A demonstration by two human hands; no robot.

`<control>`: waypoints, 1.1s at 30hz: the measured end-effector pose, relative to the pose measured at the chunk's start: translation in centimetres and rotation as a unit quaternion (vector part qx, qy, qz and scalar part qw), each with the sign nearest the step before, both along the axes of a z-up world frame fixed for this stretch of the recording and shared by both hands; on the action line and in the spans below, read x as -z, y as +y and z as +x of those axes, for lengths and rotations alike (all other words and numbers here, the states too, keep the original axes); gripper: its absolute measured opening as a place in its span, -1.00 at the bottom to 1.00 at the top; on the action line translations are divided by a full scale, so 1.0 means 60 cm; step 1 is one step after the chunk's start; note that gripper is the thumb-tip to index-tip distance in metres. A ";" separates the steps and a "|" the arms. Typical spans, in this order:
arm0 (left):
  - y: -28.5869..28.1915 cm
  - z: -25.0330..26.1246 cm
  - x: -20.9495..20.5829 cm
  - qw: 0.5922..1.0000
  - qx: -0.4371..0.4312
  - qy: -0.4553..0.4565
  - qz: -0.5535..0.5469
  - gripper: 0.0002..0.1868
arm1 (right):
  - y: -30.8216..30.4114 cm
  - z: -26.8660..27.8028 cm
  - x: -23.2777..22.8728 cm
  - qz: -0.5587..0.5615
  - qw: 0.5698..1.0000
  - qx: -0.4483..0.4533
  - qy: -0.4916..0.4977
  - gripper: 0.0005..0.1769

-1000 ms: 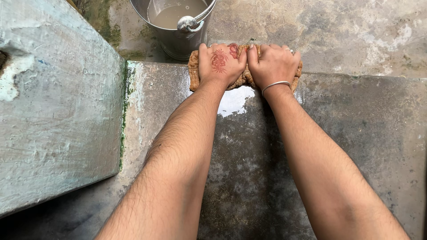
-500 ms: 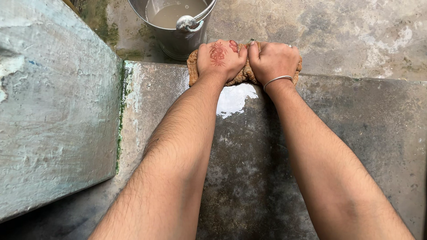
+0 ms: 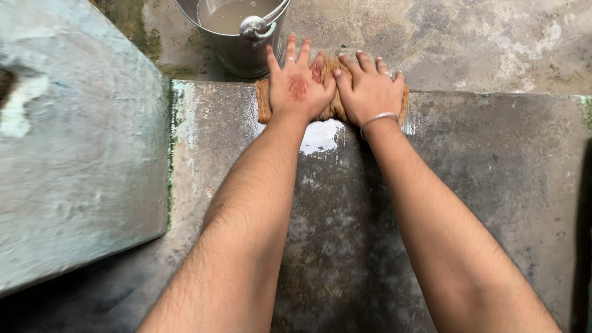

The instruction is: The person cleans a concrete floor by hand using a damp cloth, wiping various sections including corners and areas near a bucket.

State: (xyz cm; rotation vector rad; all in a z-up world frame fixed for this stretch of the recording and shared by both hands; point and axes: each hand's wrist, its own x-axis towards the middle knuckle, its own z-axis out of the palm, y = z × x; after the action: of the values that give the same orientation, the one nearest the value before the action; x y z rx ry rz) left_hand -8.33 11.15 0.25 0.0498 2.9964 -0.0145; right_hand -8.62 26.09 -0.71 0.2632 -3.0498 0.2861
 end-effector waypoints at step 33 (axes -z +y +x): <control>0.146 0.567 -0.079 0.954 0.262 -0.147 0.019 -0.29 | 0.220 0.695 -0.040 0.058 0.997 0.049 -0.007 -0.25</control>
State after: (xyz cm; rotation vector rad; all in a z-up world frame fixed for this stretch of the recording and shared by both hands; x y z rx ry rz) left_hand 25.71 19.92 5.02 0.7732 2.5973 -0.0053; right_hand 33.06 39.30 1.69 0.1165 -3.0846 0.1068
